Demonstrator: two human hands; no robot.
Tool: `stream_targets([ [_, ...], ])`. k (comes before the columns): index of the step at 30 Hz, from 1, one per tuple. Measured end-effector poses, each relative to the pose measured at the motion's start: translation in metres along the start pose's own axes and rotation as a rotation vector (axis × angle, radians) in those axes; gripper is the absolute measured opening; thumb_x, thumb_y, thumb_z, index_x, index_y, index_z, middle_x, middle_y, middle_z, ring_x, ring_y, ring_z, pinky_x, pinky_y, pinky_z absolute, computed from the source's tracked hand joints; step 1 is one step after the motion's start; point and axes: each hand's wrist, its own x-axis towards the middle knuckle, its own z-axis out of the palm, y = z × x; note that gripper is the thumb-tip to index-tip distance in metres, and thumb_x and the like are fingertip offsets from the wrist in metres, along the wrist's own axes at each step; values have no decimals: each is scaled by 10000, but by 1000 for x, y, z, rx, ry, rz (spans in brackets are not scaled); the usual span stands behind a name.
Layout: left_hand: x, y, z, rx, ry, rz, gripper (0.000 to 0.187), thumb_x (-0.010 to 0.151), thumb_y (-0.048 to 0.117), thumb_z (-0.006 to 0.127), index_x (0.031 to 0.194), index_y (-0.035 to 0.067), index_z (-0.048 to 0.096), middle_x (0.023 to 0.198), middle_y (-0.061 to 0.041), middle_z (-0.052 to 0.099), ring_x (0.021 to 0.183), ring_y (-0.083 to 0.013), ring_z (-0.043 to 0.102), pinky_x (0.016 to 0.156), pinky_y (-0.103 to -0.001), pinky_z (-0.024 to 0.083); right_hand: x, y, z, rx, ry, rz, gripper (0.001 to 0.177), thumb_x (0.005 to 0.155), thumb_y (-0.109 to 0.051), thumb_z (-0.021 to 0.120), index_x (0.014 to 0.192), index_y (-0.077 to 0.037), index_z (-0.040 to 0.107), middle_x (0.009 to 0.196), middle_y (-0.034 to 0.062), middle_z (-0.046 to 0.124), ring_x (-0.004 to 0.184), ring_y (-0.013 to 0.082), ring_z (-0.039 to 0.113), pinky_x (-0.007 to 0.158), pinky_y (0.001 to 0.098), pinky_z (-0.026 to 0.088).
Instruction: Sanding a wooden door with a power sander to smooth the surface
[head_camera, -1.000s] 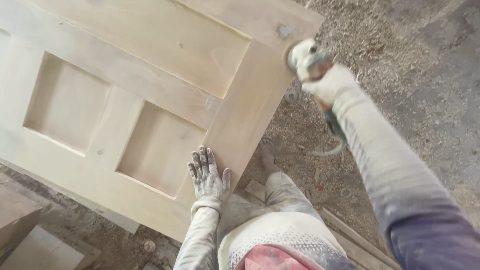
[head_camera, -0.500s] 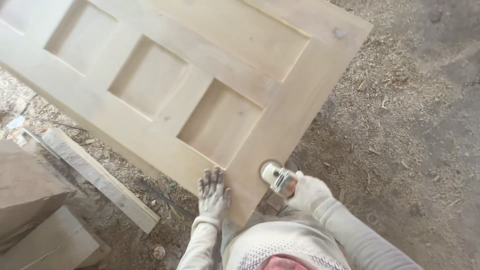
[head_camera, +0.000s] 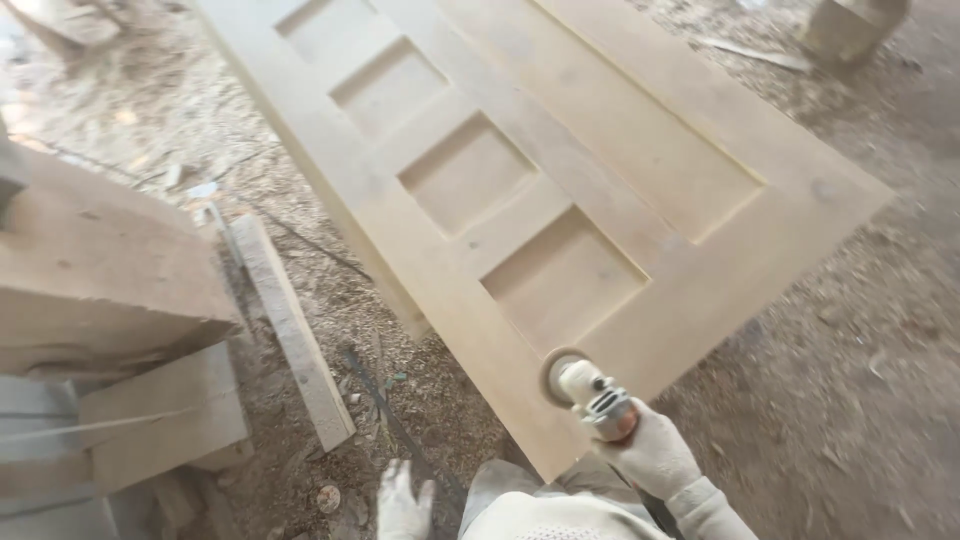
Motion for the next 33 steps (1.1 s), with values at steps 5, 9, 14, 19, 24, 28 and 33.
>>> stream_targets([
  [5,-46,86,7,-523,-17,560,881,678,-198,644,1489,126,526,1559,-46,537,1482,-150,457,1254,-215,234,28,-7,-28,572,45,-22,245,735,-62,862,963,3,802,813,147,785,713,223,645,691,358,564],
  [9,-164,194,-102,-442,-320,799,699,896,494,700,1506,222,493,1478,16,609,1241,-107,626,1118,-248,411,46,3,-32,1059,-92,-258,286,853,51,634,1137,33,653,806,267,718,717,373,682,708,554,615],
  [14,-140,199,-90,-423,-809,677,368,934,413,747,1187,155,678,996,56,662,886,-30,595,803,-166,470,54,3,-37,1547,-120,-174,374,931,-99,460,1298,-31,471,927,215,558,790,350,578,751,480,518],
  [19,-84,153,-133,-149,-609,725,366,907,532,734,1032,191,687,949,46,690,873,-83,630,761,-268,505,50,37,-26,1703,-62,-226,291,928,-275,558,1166,-110,520,933,125,567,855,293,590,817,438,515],
  [24,15,79,-167,-4,-553,676,390,890,636,777,894,259,679,754,103,589,709,-18,536,650,-237,410,48,25,19,1848,272,-103,363,824,-402,665,1143,-236,619,947,56,598,853,222,603,832,381,527],
  [28,69,47,-238,80,-422,483,275,939,482,684,1049,230,693,1008,28,777,876,-97,731,837,-283,594,33,-29,76,1859,426,-44,362,810,-417,655,1119,-236,606,953,34,591,864,193,603,845,347,525],
  [33,188,53,-291,75,-46,778,382,988,518,527,1260,257,586,1120,-33,783,1016,-371,726,879,-503,554,26,-110,101,1827,544,-34,362,791,-435,642,1089,-236,589,961,7,582,878,155,603,862,303,522],
])
